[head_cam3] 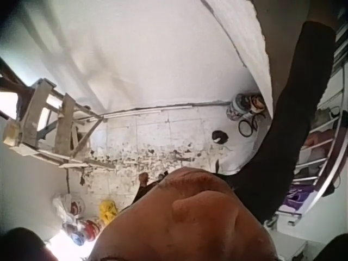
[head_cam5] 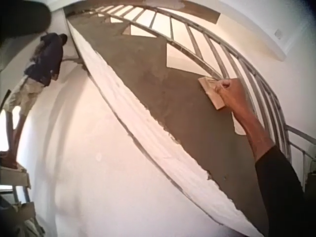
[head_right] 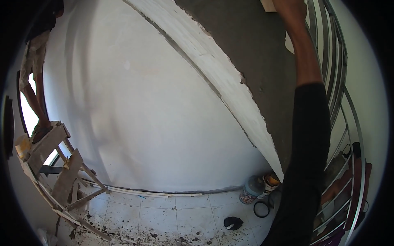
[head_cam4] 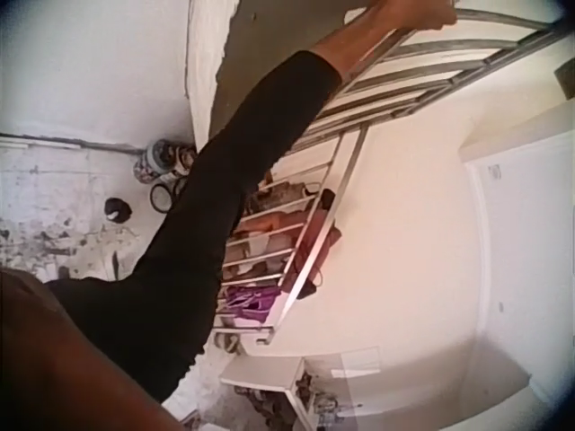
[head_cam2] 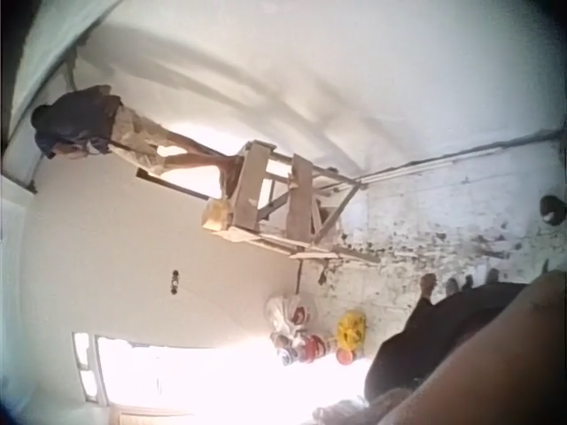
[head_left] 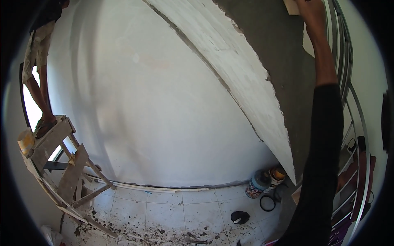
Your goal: Apply plaster or filler to a wall surface and smooth it with a piece of cardboard or a trowel-like object.
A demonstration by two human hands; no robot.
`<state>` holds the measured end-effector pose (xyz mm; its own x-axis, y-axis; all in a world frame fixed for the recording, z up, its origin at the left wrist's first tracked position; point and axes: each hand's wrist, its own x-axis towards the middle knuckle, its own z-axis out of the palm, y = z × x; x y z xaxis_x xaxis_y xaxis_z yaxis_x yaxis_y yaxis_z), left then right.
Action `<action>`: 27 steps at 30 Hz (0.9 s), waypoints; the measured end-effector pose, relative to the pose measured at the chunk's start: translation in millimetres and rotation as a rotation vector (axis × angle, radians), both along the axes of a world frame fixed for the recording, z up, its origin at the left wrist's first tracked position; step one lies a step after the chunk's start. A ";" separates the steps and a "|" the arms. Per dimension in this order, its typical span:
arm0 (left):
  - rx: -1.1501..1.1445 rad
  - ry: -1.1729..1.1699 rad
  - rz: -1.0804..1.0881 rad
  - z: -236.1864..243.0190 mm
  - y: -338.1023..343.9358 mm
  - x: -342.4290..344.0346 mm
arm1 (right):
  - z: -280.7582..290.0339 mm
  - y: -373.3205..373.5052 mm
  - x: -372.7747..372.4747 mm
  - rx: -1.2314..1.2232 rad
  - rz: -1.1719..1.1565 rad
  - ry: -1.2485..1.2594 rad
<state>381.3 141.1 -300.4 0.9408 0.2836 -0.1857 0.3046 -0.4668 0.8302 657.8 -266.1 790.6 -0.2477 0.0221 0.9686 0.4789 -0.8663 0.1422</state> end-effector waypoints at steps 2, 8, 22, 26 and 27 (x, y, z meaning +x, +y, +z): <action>0.064 -0.127 -0.079 -5.6 -1.7 8.3 | 3.2 0.5 1.9 0.029 0.149 0.042; 0.290 -0.581 -0.212 -24.9 18.6 -34.9 | -171.6 123.2 -2.8 -0.532 0.073 0.077; 0.255 -0.727 -0.192 -36.2 42.6 -50.4 | -143.3 122.6 2.9 -0.502 0.048 0.112; 0.057 -0.501 -0.230 -42.2 41.9 -43.6 | -78.0 72.9 -14.1 -0.133 0.048 -0.013; 0.053 -0.511 -0.241 -43.3 38.6 -37.3 | -43.5 49.7 -19.1 0.041 0.039 0.105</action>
<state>344.0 179.7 -343.7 0.9468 0.0457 0.3186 -0.2502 -0.5182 0.8179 638.7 -216.4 747.0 -0.1443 -0.0259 0.9892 0.5228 -0.8507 0.0540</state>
